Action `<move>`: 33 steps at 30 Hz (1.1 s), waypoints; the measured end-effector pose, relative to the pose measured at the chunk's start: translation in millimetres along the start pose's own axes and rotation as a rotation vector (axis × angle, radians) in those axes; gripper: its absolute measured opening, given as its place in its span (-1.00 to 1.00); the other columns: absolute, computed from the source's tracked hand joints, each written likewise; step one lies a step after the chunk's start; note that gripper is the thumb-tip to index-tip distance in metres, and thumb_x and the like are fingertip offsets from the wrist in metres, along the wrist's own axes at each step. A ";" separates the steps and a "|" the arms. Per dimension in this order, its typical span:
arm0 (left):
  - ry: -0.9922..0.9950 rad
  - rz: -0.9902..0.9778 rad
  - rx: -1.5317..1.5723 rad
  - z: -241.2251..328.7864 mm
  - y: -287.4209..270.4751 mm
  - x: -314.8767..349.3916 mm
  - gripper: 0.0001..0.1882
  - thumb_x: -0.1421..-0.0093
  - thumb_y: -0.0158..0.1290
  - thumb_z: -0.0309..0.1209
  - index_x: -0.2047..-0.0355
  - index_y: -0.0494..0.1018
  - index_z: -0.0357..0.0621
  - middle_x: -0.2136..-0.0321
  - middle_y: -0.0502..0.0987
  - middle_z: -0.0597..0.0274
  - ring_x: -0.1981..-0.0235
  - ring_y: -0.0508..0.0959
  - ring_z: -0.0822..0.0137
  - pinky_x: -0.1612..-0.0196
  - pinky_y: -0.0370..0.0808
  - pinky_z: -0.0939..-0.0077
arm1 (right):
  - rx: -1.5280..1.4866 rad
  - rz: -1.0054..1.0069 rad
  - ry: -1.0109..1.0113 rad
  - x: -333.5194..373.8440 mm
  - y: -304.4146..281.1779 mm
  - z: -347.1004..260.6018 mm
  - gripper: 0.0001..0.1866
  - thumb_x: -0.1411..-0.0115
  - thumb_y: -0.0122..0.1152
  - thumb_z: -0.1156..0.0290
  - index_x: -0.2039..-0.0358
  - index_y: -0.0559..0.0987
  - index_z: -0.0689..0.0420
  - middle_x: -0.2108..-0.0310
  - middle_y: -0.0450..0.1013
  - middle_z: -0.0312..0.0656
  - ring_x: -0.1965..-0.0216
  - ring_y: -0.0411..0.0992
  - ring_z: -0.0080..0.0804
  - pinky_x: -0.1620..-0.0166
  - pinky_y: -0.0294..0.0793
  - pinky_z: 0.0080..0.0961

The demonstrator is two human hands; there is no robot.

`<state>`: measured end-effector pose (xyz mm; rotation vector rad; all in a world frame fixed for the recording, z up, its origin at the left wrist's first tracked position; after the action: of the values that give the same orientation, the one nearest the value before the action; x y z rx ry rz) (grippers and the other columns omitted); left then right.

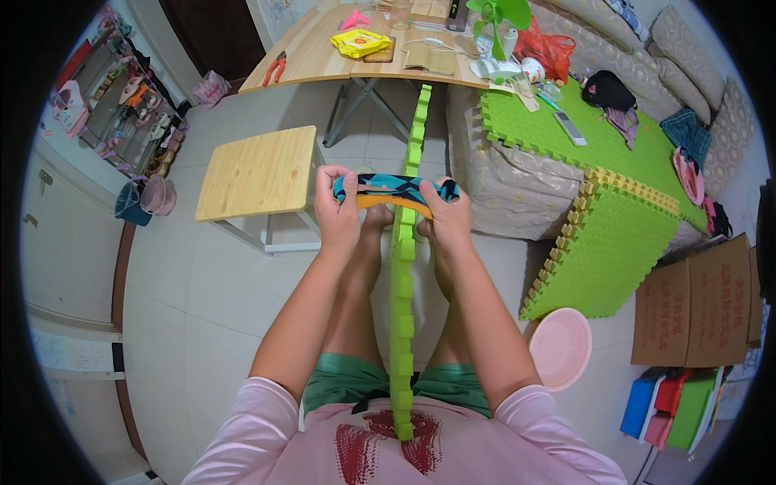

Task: The person sits on the floor and attaches a patterned fabric strip to the serrated edge of a green foam mat by hand.

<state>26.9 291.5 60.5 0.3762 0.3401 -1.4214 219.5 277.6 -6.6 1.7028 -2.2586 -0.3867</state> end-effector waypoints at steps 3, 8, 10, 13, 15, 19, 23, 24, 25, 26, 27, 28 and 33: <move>-0.012 -0.041 -0.087 -17.8 0.6 1.3 -0.81 -0.24 -0.07 -0.34 0.37 0.26 -0.22 0.48 0.39 0.24 0.44 0.44 0.48 0.33 0.36 0.62 | 0.056 0.028 0.088 -5.6 -3.1 23.5 -0.70 -0.08 0.26 0.22 0.60 0.37 0.09 0.73 0.24 -0.42 0.77 0.15 -0.68 0.73 0.06 -0.66; -0.007 -0.055 -0.165 -26.5 9.5 0.6 -0.80 -0.21 -0.04 -0.33 0.37 0.28 -0.22 0.49 0.41 0.22 0.46 0.44 0.42 0.35 0.38 0.55 | 0.146 0.099 0.205 2.3 -11.1 56.0 -0.67 -0.09 0.22 0.19 0.63 0.37 0.10 0.76 0.22 -0.41 0.80 0.14 -0.65 0.75 0.08 -0.62; -0.043 -0.073 -0.135 -18.1 17.7 -3.1 -0.79 -0.21 -0.04 -0.32 0.37 0.28 -0.22 0.50 0.42 0.22 0.47 0.42 0.42 0.36 0.37 0.54 | 0.121 0.104 0.233 3.6 -11.6 57.8 -0.67 -0.09 0.22 0.19 0.64 0.36 0.09 0.75 0.23 -0.41 0.81 0.13 -0.65 0.76 0.07 -0.62; -0.107 -0.080 -0.255 -36.9 15.7 -10.1 -0.79 -0.21 -0.03 -0.31 0.37 0.28 -0.22 0.52 0.42 0.22 0.49 0.43 0.44 0.38 0.36 0.55 | 0.122 0.146 0.118 0.9 -7.4 34.0 -0.68 -0.09 0.22 0.20 0.63 0.35 0.07 0.74 0.22 -0.43 0.81 0.11 -0.68 0.77 0.00 -0.64; -0.138 -0.056 -0.289 -43.8 12.0 -10.3 -0.79 -0.21 -0.03 -0.31 0.38 0.28 -0.21 0.52 0.42 0.23 0.49 0.43 0.44 0.38 0.36 0.55 | -0.018 0.098 0.144 2.9 2.7 19.0 -0.70 -0.09 0.23 0.22 0.60 0.36 0.07 0.72 0.22 -0.44 0.81 0.09 -0.71 0.77 -0.05 -0.67; -0.139 -0.007 -0.103 -42.3 4.1 -10.0 -0.80 -0.21 -0.03 -0.31 0.40 0.29 -0.20 0.52 0.42 0.25 0.48 0.41 0.46 0.38 0.36 0.56 | -0.113 0.023 0.110 1.4 25.2 -6.1 -0.71 -0.09 0.24 0.23 0.57 0.35 0.07 0.73 0.20 -0.45 0.81 0.06 -0.72 0.77 -0.09 -0.69; -0.212 0.052 0.069 -49.3 4.0 -16.0 -0.80 -0.21 -0.04 -0.32 0.42 0.29 -0.20 0.52 0.41 0.26 0.45 0.40 0.49 0.35 0.35 0.58 | 0.115 0.054 0.105 -13.6 14.9 17.0 -0.75 -0.11 0.21 0.30 0.60 0.40 0.13 0.71 0.27 -0.42 0.73 0.16 -0.67 0.68 0.10 -0.63; -0.182 0.016 -0.025 -48.2 12.7 -16.1 -0.80 -0.22 -0.05 -0.32 0.40 0.31 -0.21 0.51 0.41 0.26 0.44 0.39 0.50 0.34 0.35 0.60 | 0.285 0.098 0.103 -19.5 4.7 29.5 -0.75 -0.12 0.19 0.32 0.60 0.43 0.16 0.69 0.31 -0.39 0.69 0.21 -0.66 0.64 0.17 -0.60; -0.144 -0.010 -0.120 -48.3 16.6 -18.4 -0.81 -0.23 -0.06 -0.32 0.38 0.32 -0.21 0.50 0.41 0.26 0.43 0.38 0.52 0.33 0.35 0.61 | 0.283 0.087 0.096 -19.9 7.1 36.3 -0.75 -0.12 0.19 0.32 0.60 0.43 0.16 0.69 0.31 -0.39 0.69 0.21 -0.66 0.64 0.17 -0.60; -0.129 -0.057 -0.153 -56.0 20.4 -14.5 -0.79 -0.25 -0.09 -0.30 0.34 0.34 -0.22 0.48 0.43 0.28 0.43 0.38 0.53 0.32 0.35 0.63 | 0.300 0.137 0.069 -14.5 2.8 41.4 -0.74 -0.12 0.17 0.32 0.60 0.44 0.20 0.68 0.34 -0.37 0.65 0.24 -0.64 0.59 0.22 -0.59; -0.211 -0.096 0.015 -52.9 32.0 -6.1 -0.78 -0.26 -0.09 -0.29 0.31 0.35 -0.21 0.46 0.43 0.28 0.42 0.38 0.54 0.35 0.35 0.64 | 0.317 0.199 0.051 -7.3 -5.8 46.4 -0.73 -0.13 0.15 0.33 0.60 0.46 0.24 0.66 0.38 -0.35 0.61 0.27 -0.63 0.54 0.26 -0.58; -0.294 -0.101 0.152 -63.4 39.0 -0.7 -0.78 -0.26 -0.09 -0.28 0.32 0.35 -0.20 0.47 0.43 0.29 0.44 0.38 0.55 0.38 0.35 0.65 | 0.360 0.159 -0.030 -5.6 -5.5 45.0 -0.71 -0.18 0.08 0.29 0.50 0.48 0.30 0.60 0.42 -0.30 0.58 0.30 -0.61 0.50 0.30 -0.59; -0.482 -0.033 0.384 -63.7 53.0 21.1 -0.79 -0.26 -0.09 -0.27 0.35 0.35 -0.17 0.49 0.43 0.29 0.48 0.38 0.55 0.43 0.34 0.66 | 0.003 0.146 0.079 31.7 14.0 26.8 -0.70 -0.23 -0.02 0.27 0.36 0.49 0.30 0.52 0.43 -0.27 0.51 0.34 -0.59 0.43 0.33 -0.58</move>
<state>81.8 307.2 -3.2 0.3239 -0.3243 -1.5577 188.6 251.9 -24.0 1.5141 -2.3089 -0.2789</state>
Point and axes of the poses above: each hand's wrist, its own x-axis away from the middle knuckle, its own y-axis out of the palm, z = x × y, the point moved 9 cm from there along -x, towards the middle knuckle
